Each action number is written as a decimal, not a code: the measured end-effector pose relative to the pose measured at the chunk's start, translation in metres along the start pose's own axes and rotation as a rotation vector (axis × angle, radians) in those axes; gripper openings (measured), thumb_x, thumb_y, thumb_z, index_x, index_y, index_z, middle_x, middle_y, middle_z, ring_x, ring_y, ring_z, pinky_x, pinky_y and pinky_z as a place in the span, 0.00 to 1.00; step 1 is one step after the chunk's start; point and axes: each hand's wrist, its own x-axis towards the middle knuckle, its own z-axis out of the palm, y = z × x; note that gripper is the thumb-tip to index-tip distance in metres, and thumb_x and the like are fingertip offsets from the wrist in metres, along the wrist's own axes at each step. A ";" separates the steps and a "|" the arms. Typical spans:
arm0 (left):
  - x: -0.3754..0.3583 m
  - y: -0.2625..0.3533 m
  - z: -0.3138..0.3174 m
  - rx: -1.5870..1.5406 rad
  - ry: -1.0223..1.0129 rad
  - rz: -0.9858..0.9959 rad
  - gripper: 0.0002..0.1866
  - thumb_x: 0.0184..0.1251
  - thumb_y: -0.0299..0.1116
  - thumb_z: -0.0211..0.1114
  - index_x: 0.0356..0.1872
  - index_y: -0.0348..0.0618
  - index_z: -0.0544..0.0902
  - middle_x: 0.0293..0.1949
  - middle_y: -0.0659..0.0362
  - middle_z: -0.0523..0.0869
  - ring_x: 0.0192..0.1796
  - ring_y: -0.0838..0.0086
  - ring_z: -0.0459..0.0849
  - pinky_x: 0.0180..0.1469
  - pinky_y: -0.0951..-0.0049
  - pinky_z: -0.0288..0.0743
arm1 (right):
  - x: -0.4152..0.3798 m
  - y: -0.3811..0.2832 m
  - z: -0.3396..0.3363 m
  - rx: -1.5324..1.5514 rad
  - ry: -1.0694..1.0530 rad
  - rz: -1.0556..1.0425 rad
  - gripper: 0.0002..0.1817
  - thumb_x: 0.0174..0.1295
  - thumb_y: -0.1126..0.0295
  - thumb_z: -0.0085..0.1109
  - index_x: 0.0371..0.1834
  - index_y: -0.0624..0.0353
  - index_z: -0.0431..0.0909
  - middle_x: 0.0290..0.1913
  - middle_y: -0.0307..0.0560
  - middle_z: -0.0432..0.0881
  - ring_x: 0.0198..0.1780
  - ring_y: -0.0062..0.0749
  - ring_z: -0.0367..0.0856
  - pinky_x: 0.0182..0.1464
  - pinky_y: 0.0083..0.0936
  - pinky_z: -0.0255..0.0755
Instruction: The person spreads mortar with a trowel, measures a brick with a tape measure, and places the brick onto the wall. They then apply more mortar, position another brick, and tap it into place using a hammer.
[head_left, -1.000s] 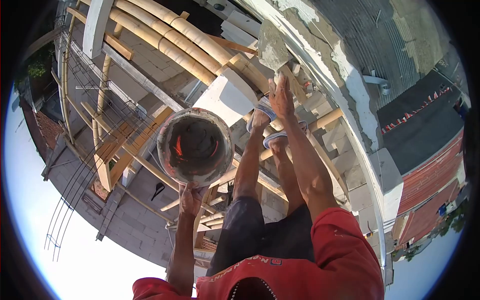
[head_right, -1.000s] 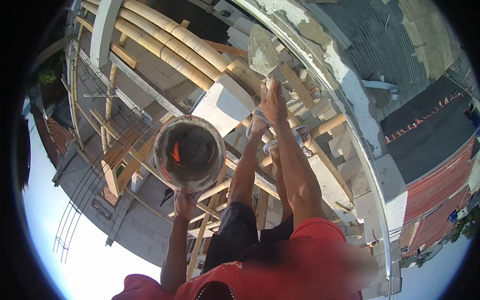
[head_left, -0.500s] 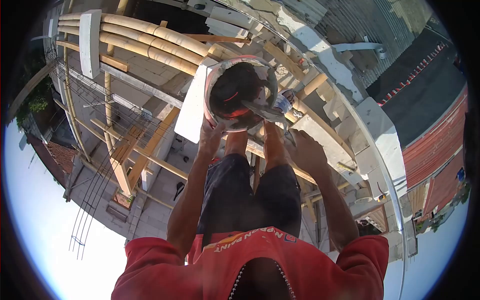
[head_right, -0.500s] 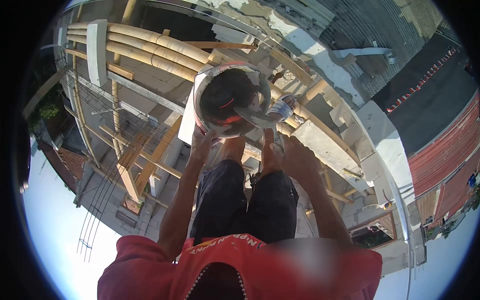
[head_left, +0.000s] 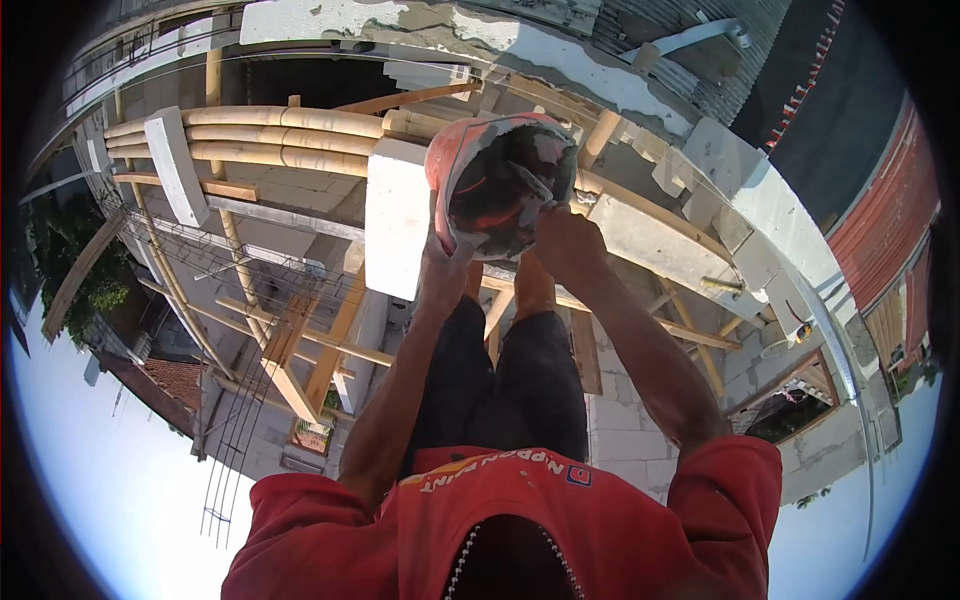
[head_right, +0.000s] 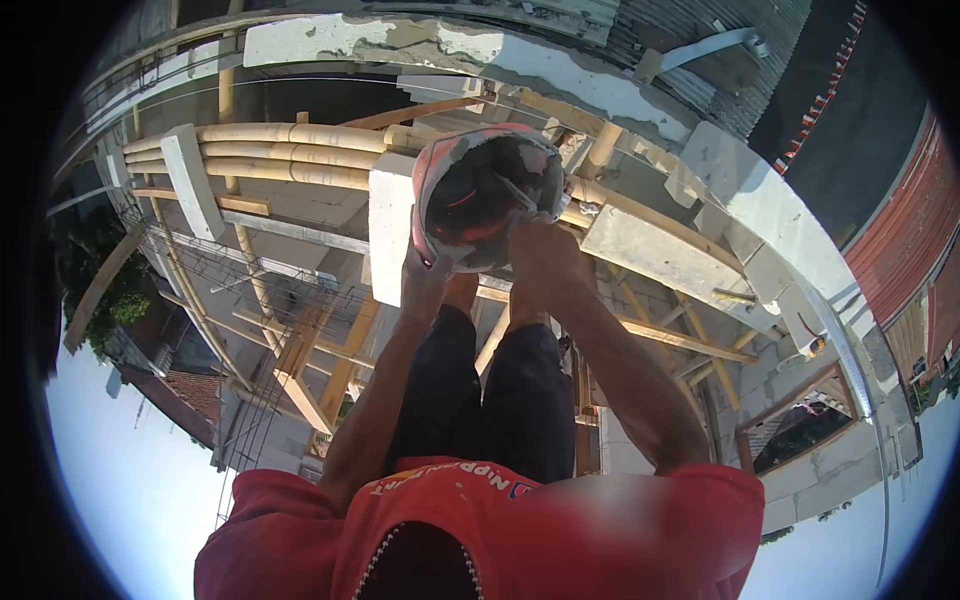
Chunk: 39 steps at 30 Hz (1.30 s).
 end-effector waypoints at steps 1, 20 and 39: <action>0.000 0.001 0.001 0.003 -0.009 0.008 0.24 0.62 0.38 0.67 0.51 0.28 0.74 0.39 0.48 0.81 0.42 0.66 0.80 0.47 0.63 0.76 | -0.002 0.002 0.007 0.088 -0.054 -0.012 0.16 0.64 0.67 0.58 0.51 0.66 0.79 0.47 0.59 0.84 0.45 0.52 0.90 0.45 0.45 0.86; 0.048 0.036 0.008 -0.294 -0.475 0.018 0.31 0.69 0.22 0.59 0.71 0.32 0.59 0.64 0.45 0.74 0.64 0.58 0.81 0.64 0.61 0.83 | -0.055 0.094 0.131 1.188 0.103 -0.028 0.34 0.65 0.53 0.71 0.69 0.59 0.75 0.58 0.52 0.83 0.59 0.36 0.81 0.62 0.32 0.73; 0.056 0.010 0.010 -0.305 -0.407 -0.007 0.31 0.69 0.21 0.57 0.71 0.34 0.57 0.64 0.42 0.75 0.63 0.54 0.83 0.64 0.55 0.84 | -0.052 0.201 0.123 2.143 0.571 0.116 0.20 0.70 0.56 0.65 0.55 0.59 0.80 0.35 0.38 0.78 0.26 0.22 0.76 0.28 0.22 0.68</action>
